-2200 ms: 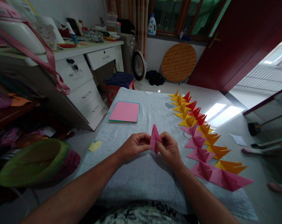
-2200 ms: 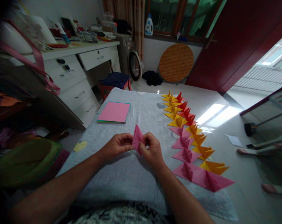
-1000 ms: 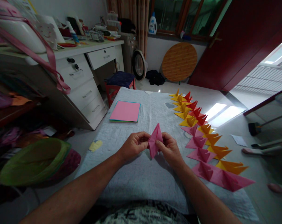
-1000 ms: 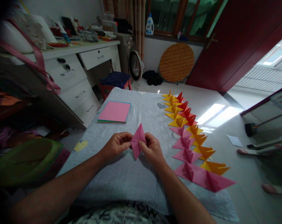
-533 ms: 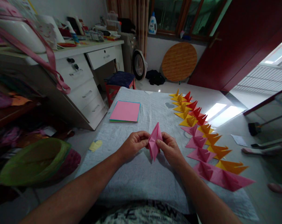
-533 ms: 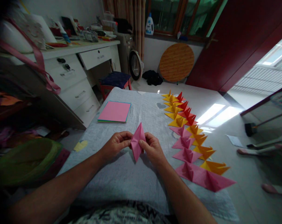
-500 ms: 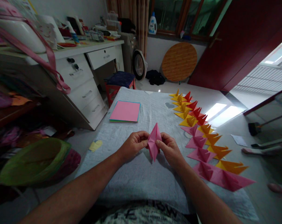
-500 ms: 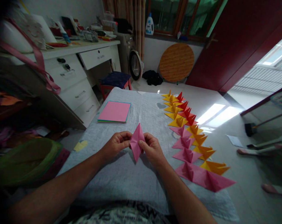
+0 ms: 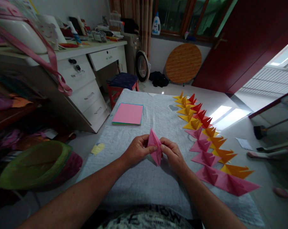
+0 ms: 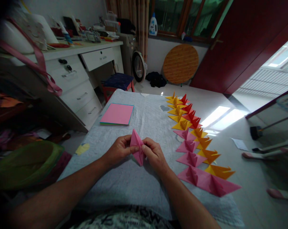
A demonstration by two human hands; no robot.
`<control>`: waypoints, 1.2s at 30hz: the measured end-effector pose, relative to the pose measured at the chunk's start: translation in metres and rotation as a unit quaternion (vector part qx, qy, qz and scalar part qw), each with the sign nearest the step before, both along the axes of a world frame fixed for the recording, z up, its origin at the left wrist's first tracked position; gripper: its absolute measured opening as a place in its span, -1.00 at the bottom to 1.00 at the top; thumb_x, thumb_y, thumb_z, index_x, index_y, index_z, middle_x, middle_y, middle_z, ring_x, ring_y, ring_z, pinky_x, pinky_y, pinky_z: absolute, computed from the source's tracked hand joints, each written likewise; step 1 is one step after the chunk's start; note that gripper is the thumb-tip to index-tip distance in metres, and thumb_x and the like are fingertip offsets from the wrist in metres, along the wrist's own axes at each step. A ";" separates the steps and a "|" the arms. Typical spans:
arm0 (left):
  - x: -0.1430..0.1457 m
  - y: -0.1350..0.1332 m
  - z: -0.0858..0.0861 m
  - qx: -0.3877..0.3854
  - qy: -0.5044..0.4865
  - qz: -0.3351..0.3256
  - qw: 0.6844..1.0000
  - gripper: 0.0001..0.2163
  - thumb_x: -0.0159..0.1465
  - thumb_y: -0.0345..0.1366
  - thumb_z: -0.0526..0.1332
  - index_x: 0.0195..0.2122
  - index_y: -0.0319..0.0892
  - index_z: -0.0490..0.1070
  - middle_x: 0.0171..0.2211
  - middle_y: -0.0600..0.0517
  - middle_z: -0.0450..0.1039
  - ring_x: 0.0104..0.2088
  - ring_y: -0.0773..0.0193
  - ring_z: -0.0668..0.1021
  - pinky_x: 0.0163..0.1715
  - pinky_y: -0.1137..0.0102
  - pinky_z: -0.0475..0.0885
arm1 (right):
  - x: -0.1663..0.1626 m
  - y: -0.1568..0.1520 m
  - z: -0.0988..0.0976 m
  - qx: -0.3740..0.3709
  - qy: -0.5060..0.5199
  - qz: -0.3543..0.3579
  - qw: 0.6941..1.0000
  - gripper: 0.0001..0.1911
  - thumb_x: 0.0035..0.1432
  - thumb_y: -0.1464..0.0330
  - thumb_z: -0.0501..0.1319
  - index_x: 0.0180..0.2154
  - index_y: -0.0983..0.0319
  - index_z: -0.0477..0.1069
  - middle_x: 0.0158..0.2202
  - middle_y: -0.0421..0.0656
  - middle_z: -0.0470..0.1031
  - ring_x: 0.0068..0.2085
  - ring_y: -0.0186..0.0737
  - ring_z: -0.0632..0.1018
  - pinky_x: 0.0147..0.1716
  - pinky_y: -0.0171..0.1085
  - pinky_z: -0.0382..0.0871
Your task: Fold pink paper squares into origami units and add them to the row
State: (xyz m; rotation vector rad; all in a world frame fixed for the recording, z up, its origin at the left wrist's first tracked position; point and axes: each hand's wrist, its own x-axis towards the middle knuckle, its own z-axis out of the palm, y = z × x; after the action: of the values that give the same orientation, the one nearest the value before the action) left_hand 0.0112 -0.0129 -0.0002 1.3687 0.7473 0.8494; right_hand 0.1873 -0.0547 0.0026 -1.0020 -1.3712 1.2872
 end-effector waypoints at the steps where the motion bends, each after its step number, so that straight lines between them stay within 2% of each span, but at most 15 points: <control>1: 0.000 0.000 0.000 0.004 0.002 0.003 1.000 -0.74 0.14 -0.18 0.42 -0.27 -0.27 0.51 -0.38 0.05 0.49 -0.36 0.30 0.48 -0.30 0.40 0.38 | 0.000 0.000 0.000 0.001 0.000 0.004 1.000 -0.72 0.23 0.14 0.24 -0.35 0.23 0.45 -0.47 -0.26 0.30 -0.45 -0.34 0.32 -0.45 -0.33 0.20; 5: -0.001 0.001 0.000 0.048 0.022 0.022 0.998 -0.77 0.16 -0.19 0.41 -0.31 -0.24 0.49 -0.36 0.05 0.44 -0.33 0.29 0.47 -0.28 0.40 0.38 | -0.004 0.001 -0.001 -0.011 -0.001 -0.003 1.000 -0.70 0.09 0.13 0.37 -0.31 0.22 0.43 -0.45 -0.26 0.34 -0.43 -0.34 0.34 -0.44 -0.34 0.22; 7: -0.002 0.001 -0.001 0.067 0.011 0.033 0.997 -0.76 0.16 -0.23 0.42 -0.23 -0.20 0.47 -0.29 0.04 0.43 -0.25 0.27 0.48 -0.19 0.39 0.39 | -0.005 0.001 -0.001 -0.020 0.003 -0.011 1.000 -0.70 0.09 0.14 0.37 -0.32 0.21 0.42 -0.46 -0.27 0.34 -0.44 -0.34 0.35 -0.44 -0.35 0.23; 11: -0.002 0.001 -0.005 0.021 -0.080 0.010 0.997 -0.48 0.13 -0.27 0.44 0.08 -0.07 0.31 -0.07 0.01 0.43 -0.08 0.23 0.51 -0.05 0.34 0.40 | -0.006 0.001 0.000 -0.021 0.009 -0.017 1.000 -0.71 0.09 0.14 0.37 -0.34 0.21 0.43 -0.47 -0.27 0.34 -0.44 -0.35 0.35 -0.44 -0.35 0.22; 13: -0.003 0.002 -0.006 -0.010 -0.101 -0.017 0.995 -0.44 0.14 -0.25 0.44 0.12 -0.06 0.26 -0.09 0.01 0.46 -0.11 0.23 0.53 -0.09 0.34 0.41 | -0.005 0.002 0.001 -0.023 0.011 -0.018 1.000 -0.71 0.10 0.13 0.37 -0.34 0.22 0.44 -0.46 -0.27 0.34 -0.44 -0.35 0.34 -0.45 -0.35 0.21; 15: -0.004 0.002 -0.005 -0.018 -0.081 -0.032 0.996 -0.56 0.15 -0.24 0.43 0.02 -0.14 0.36 -0.21 0.02 0.49 -0.20 0.26 0.54 -0.15 0.36 0.42 | -0.005 0.001 0.000 -0.028 0.018 -0.020 0.999 -0.70 0.11 0.12 0.36 -0.35 0.22 0.43 -0.47 -0.27 0.34 -0.46 -0.36 0.33 -0.47 -0.36 0.19; 17: -0.004 0.002 -0.003 -0.015 -0.054 -0.030 0.998 -0.70 0.14 -0.23 0.44 -0.17 -0.23 0.45 -0.30 0.02 0.50 -0.27 0.28 0.53 -0.20 0.38 0.42 | -0.004 0.001 0.000 -0.036 0.025 -0.020 0.999 -0.69 0.11 0.11 0.36 -0.36 0.22 0.42 -0.49 -0.28 0.32 -0.48 -0.38 0.31 -0.49 -0.36 0.16; 19: -0.003 0.001 -0.001 -0.020 -0.044 -0.023 0.999 -0.73 0.13 -0.20 0.44 -0.27 -0.27 0.48 -0.32 0.00 0.52 -0.31 0.28 0.53 -0.24 0.38 0.42 | -0.003 0.001 0.000 -0.045 0.029 -0.013 0.998 -0.68 0.11 0.11 0.35 -0.36 0.22 0.40 -0.50 -0.28 0.31 -0.50 -0.39 0.29 -0.51 -0.36 0.14; 23: -0.001 -0.001 0.004 -0.034 -0.044 -0.003 0.998 -0.71 0.12 -0.16 0.44 -0.27 -0.28 0.52 -0.36 0.00 0.54 -0.35 0.27 0.53 -0.29 0.39 0.43 | -0.004 0.000 0.000 -0.066 0.030 0.004 0.997 -0.66 0.10 0.09 0.36 -0.34 0.22 0.38 -0.49 -0.29 0.30 -0.50 -0.40 0.28 -0.52 -0.37 0.14; 27: -0.002 -0.001 0.008 -0.014 -0.034 0.012 0.999 -0.72 0.14 -0.14 0.41 -0.28 -0.27 0.53 -0.38 0.02 0.53 -0.36 0.29 0.51 -0.31 0.42 0.41 | -0.006 0.001 -0.001 -0.072 0.020 0.025 0.997 -0.64 0.11 0.06 0.34 -0.35 0.22 0.39 -0.51 -0.30 0.26 -0.51 -0.39 0.25 -0.53 -0.37 0.12; 32: -0.002 -0.003 0.007 -0.005 -0.013 0.036 0.999 -0.73 0.17 -0.12 0.39 -0.36 -0.26 0.51 -0.43 0.07 0.46 -0.42 0.35 0.45 -0.38 0.46 0.35 | -0.006 0.002 -0.002 -0.060 0.002 0.028 0.998 -0.64 0.11 0.06 0.33 -0.41 0.20 0.38 -0.52 -0.30 0.24 -0.50 -0.37 0.24 -0.51 -0.36 0.12; 36: -0.002 -0.002 0.004 -0.006 -0.001 0.027 1.000 -0.73 0.18 -0.11 0.38 -0.37 -0.26 0.49 -0.45 0.07 0.45 -0.43 0.35 0.44 -0.39 0.46 0.35 | -0.004 0.002 -0.005 -0.062 -0.010 0.046 0.997 -0.62 0.13 0.03 0.31 -0.39 0.22 0.40 -0.49 -0.27 0.28 -0.47 -0.36 0.27 -0.48 -0.36 0.16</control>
State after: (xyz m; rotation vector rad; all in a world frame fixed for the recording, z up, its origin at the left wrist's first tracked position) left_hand 0.0094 -0.0154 0.0042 1.3415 0.7900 0.8878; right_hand 0.1829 -0.0524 -0.0022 -1.0476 -1.3790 1.4487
